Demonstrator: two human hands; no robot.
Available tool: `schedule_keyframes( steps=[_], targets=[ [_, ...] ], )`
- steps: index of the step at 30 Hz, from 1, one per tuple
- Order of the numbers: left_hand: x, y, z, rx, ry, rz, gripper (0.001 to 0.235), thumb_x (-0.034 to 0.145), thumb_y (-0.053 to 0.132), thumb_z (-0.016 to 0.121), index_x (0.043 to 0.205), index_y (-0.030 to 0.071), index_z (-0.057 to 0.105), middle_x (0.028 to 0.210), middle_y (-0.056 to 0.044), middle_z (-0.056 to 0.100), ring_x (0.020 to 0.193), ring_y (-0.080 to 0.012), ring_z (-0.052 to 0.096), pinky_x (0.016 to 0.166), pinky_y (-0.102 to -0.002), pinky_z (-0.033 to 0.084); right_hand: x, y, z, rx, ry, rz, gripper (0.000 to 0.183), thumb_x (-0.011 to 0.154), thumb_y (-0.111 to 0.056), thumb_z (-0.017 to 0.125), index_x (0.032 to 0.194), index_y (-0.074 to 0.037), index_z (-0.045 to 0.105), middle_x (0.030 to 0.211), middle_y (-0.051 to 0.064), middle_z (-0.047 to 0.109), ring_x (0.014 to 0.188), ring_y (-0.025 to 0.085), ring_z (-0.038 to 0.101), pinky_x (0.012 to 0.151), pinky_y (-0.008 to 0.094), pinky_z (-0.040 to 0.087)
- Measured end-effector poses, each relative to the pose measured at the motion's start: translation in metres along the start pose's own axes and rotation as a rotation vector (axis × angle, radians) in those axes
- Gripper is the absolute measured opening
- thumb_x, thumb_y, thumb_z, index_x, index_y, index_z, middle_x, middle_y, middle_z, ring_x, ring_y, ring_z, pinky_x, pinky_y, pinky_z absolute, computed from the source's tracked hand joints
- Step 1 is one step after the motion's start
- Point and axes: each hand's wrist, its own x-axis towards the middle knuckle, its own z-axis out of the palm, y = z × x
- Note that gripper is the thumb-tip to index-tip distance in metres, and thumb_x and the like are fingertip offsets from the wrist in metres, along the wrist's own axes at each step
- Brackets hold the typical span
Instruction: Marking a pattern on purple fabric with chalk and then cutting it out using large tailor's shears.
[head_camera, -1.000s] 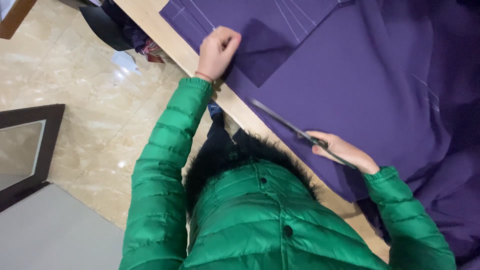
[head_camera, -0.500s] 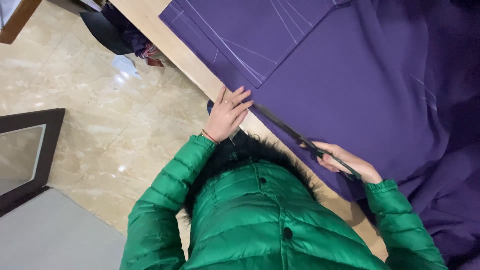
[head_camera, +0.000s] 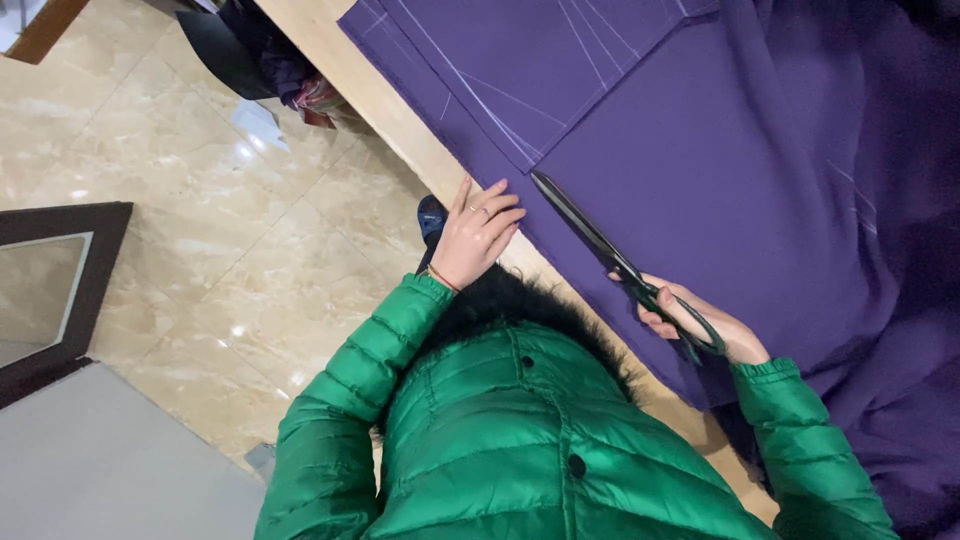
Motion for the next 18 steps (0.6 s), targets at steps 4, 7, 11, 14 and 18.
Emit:
schedule_keyframes(
  steps=[4,7,11,14,18],
  targets=[
    [0.002,-0.007,0.004,0.087,-0.039,-0.073,0.036,0.102,0.027,0.067,0.137,0.020,0.064,0.146,-0.006,0.057,0.148,-0.0255,0.040,0.125,-0.059,0.015,0.001,0.011,-0.004,0.010,0.010,0.010,0.088,0.099,-0.070,0.023,0.155,-0.002,0.033,0.077,0.001,0.042,0.055,0.008,0.044,0.045,0.023,0.042],
    [0.005,-0.012,0.008,0.167,-0.030,-0.110,0.049,0.103,0.034,0.068,0.148,0.018,0.055,0.156,-0.010,0.046,0.154,-0.0284,0.030,0.126,-0.057,0.013,0.003,0.012,-0.006,0.012,0.008,0.006,0.089,0.098,-0.071,0.024,0.155,-0.003,0.034,0.077,0.001,0.042,0.055,0.009,0.043,0.045,0.023,0.042],
    [0.008,-0.013,0.007,0.230,-0.048,-0.122,0.055,0.106,0.044,0.060,0.152,0.017,0.048,0.163,-0.010,0.037,0.156,-0.0268,0.026,0.128,-0.054,0.013,0.005,0.007,-0.006,0.018,0.002,0.001,0.090,0.099,-0.070,0.024,0.158,-0.002,0.030,0.075,0.001,0.042,0.054,0.008,0.042,0.045,0.023,0.040],
    [0.009,-0.013,0.004,0.241,-0.043,-0.114,0.055,0.107,0.045,0.058,0.152,0.016,0.049,0.163,-0.009,0.038,0.156,-0.0256,0.027,0.128,-0.052,0.012,0.007,-0.002,-0.004,0.008,-0.006,-0.012,0.088,0.099,-0.069,0.025,0.157,-0.003,0.032,0.075,0.001,0.043,0.054,0.009,0.044,0.044,0.023,0.040],
    [0.008,-0.015,0.006,0.254,-0.029,-0.105,0.056,0.107,0.048,0.056,0.152,0.017,0.048,0.163,-0.008,0.038,0.156,-0.0239,0.027,0.128,-0.050,0.013,0.014,0.001,-0.004,0.014,-0.016,-0.027,0.086,0.101,-0.066,0.026,0.158,-0.003,0.029,0.076,0.001,0.043,0.054,0.008,0.045,0.044,0.022,0.041]
  ],
)
